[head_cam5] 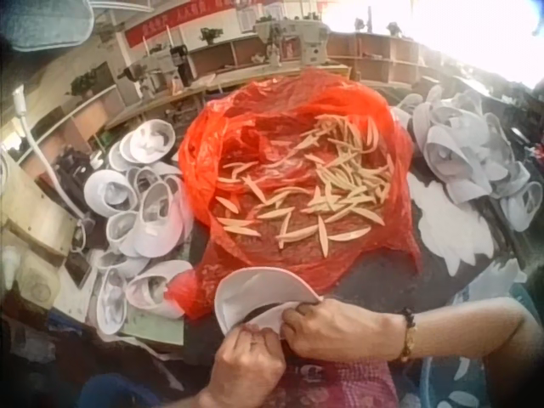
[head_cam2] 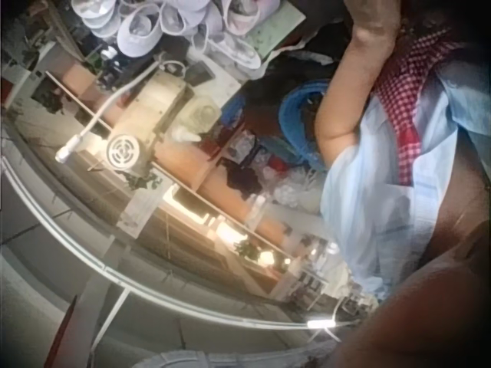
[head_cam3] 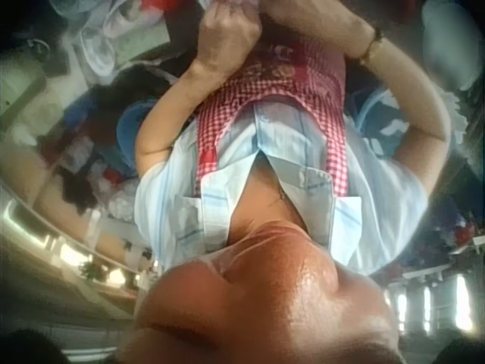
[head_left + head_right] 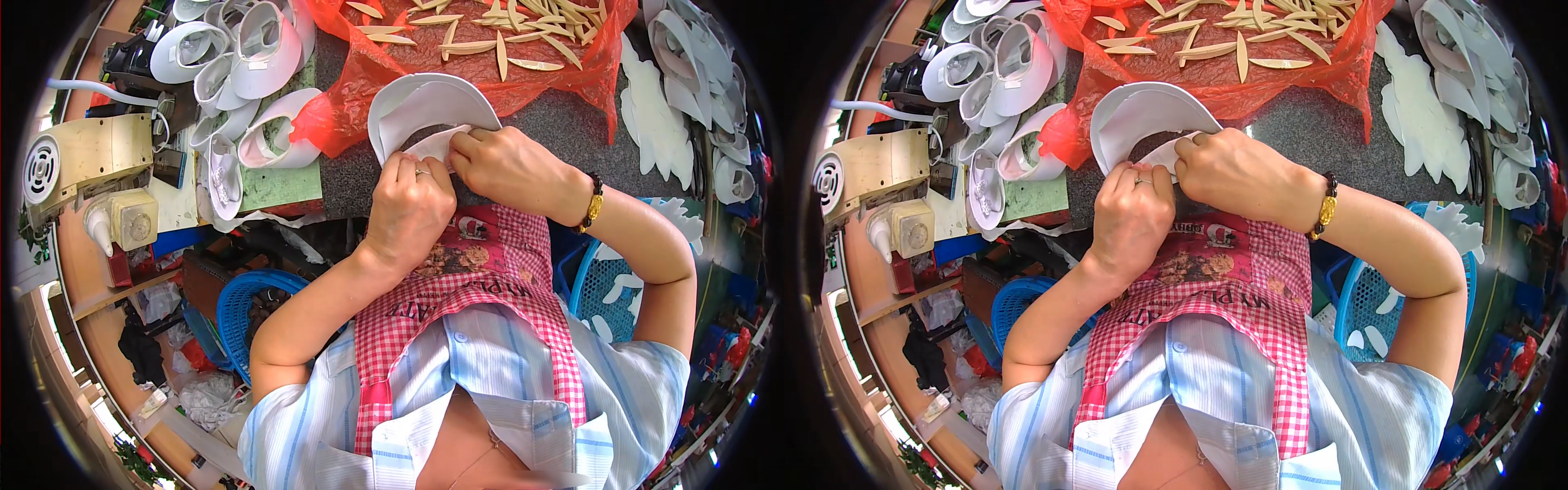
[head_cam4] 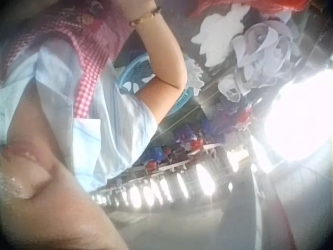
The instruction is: Apply adhesive and assemble white shoe components and linings.
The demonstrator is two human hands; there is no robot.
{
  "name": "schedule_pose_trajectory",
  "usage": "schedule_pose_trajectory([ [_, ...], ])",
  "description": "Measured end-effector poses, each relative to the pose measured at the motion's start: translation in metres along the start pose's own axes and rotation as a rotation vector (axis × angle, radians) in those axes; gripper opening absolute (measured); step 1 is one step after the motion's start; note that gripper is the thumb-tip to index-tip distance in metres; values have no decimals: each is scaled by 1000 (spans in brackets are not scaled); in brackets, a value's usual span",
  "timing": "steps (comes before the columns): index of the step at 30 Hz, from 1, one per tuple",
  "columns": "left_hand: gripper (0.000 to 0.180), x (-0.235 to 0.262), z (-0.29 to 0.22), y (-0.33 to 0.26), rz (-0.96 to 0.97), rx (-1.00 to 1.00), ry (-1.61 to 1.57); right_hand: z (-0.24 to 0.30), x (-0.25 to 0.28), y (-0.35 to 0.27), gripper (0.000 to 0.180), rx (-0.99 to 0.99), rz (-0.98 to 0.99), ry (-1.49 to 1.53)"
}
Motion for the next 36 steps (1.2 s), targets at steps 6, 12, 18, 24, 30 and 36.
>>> schedule_pose_trajectory([
  [6, 8, -4, -2, -4, -45, -7, -1, -8, -2, -4, 10, -76, -60, 125],
  [12, 22, -5, 4, -9, -42, -112, 42, -3, -2, -7, 10, -61, -85, 125],
  [18, 22, 2, 5, -11, -45, -265, 144, -1, 0, -8, 16, -35, -113, 142],
  [24, 32, 4, 4, -12, 60, -196, 149, 14, -8, -14, 26, -34, -134, 56],
  [30, 19, -1, 1, -4, 101, -298, 188, 22, -11, -9, 27, -154, -77, 21],
  [36, 18, -3, 3, -6, 119, -350, 184, 28, -9, -23, 31, -250, -69, -189],
])
Point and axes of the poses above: each hand's wrist, its own y-axis towards the middle knuckle, its own x-axis out of the back of the hand, z = x × y, the point moved 1 cm from there along y, towards the middle knuckle
